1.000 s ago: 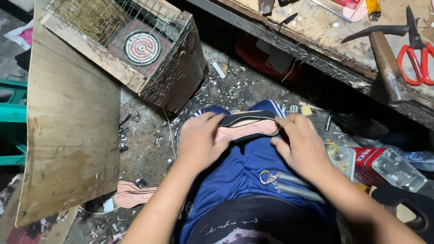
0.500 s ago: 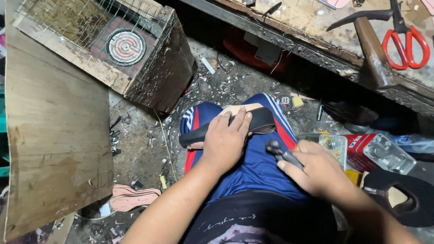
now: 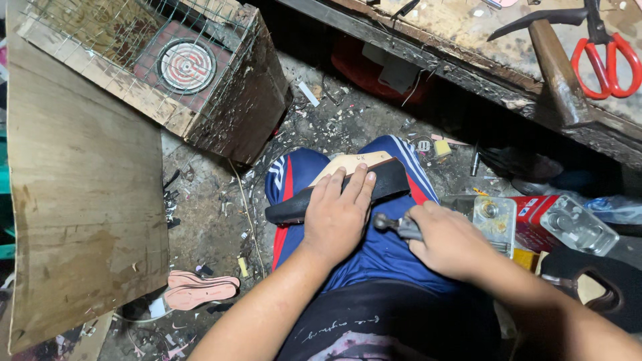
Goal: The person sits on the floor and hammers a black shoe upper onto a pink insole/sole unit, using pincers to grip and pull the material and a hammer to tap it into shape. They turn the shoe over repeatedly, press the sole flat, then hold the shoe against a small metal anvil block and hammer the sole edge before setting it down.
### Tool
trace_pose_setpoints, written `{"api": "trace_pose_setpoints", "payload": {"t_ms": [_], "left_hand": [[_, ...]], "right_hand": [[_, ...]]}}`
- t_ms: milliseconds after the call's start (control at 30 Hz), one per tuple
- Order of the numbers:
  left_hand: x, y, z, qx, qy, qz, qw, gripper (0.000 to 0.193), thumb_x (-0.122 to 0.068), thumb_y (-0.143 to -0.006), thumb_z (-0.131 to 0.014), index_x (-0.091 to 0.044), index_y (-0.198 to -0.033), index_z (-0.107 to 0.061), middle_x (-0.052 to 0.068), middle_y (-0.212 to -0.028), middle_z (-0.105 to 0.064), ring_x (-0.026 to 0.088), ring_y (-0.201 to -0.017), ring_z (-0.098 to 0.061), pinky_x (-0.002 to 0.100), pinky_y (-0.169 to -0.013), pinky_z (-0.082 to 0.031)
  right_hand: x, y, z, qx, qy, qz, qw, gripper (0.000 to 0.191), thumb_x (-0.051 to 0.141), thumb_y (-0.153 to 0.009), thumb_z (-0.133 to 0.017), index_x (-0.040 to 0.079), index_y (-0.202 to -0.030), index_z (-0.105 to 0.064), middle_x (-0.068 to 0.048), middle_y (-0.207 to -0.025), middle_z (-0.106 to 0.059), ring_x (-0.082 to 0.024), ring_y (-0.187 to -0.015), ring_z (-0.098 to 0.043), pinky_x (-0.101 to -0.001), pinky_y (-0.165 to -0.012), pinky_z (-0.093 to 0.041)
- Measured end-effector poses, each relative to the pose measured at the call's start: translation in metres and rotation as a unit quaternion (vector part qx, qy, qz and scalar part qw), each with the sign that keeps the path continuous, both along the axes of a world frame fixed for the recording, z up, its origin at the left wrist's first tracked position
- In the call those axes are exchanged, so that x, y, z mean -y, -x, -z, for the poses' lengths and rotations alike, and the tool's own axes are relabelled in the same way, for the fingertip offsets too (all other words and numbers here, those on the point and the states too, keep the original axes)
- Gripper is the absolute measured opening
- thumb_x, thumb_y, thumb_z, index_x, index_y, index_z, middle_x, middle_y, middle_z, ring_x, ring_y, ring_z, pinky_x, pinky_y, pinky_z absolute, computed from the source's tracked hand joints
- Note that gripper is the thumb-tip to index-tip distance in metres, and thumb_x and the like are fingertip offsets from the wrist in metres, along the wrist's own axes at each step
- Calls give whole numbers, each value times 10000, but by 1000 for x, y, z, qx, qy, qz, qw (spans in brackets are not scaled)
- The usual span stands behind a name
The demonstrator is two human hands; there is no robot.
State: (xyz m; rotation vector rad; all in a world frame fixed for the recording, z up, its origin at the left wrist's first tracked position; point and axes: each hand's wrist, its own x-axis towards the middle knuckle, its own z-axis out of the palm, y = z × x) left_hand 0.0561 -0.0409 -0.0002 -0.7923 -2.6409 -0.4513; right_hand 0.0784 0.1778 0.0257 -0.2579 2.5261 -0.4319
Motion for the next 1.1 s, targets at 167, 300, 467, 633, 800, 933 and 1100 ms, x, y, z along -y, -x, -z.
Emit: {"api": "trace_pose_setpoints", "payload": {"t_ms": [167, 300, 467, 633, 800, 933, 1100], "left_hand": [[3, 3, 2, 6, 21, 8, 1000, 442, -179, -914, -611, -6, -1315, -677, 173, -1391, -634, 398, -1180, -609, 495, -1045, -451], [0, -2, 1, -6, 21, 4, 1000, 435, -175, -924, -604, -14, -1322, -668, 171, -1401, -623, 397, -1197, -610, 501, -1061, -447], [-2, -8, -3, -29, 31, -1, 999, 449, -172, -906, -609, -14, -1323, -660, 172, -1403, -623, 395, -1203, -610, 505, -1063, -457], [5, 13, -9, 67, -27, 2, 997, 467, -207, -857, -697, 14, -1268, -672, 176, -1275, -677, 365, -1100, -643, 474, -921, -484], [16, 52, -12, 229, -68, -14, 971, 416, -245, -813, -775, -49, -1174, -716, 131, -1097, -738, 324, -988, -680, 450, -848, -500], [14, 56, -15, 201, -64, -12, 977, 415, -238, -810, -773, -38, -1167, -702, 129, -1097, -736, 320, -985, -681, 455, -851, -510], [12, 48, -20, 190, -36, 5, 981, 465, -227, -779, -754, -25, -1191, -679, 135, -1155, -720, 322, -1033, -674, 472, -835, -500]], "right_hand": [[-10, 8, -3, -7, 6, 21, 1000, 465, 376, -865, -649, 91, -1231, -634, -165, -1160, -675, -379, -1112, -622, -486, -966, -472], [-8, 17, -10, -18, -35, -21, 999, 514, 392, -864, -643, 67, -1262, -626, -176, -1148, -685, -380, -1129, -619, -497, -969, -464], [-5, 20, -15, 16, -60, -16, 998, 411, 401, -890, -631, 42, -1089, -646, -177, -1069, -701, -382, -1072, -653, -499, -938, -498], [-2, 16, 8, -75, 8, 21, 997, 351, 359, -913, -652, 15, -970, -622, -198, -973, -703, -390, -978, -670, -487, -872, -519], [11, 25, 33, -256, 70, 4, 964, 293, 234, -825, -700, 2, -972, -597, -205, -922, -681, -400, -933, -659, -491, -815, -525], [15, 24, 25, -207, 34, 11, 978, 277, 238, -836, -674, 18, -980, -587, -212, -932, -682, -395, -939, -655, -485, -820, -527], [13, 18, 6, -37, -47, -28, 998, 277, 238, -893, -562, -15, -1000, -537, -237, -835, -711, -425, -844, -693, -530, -790, -535]]}}
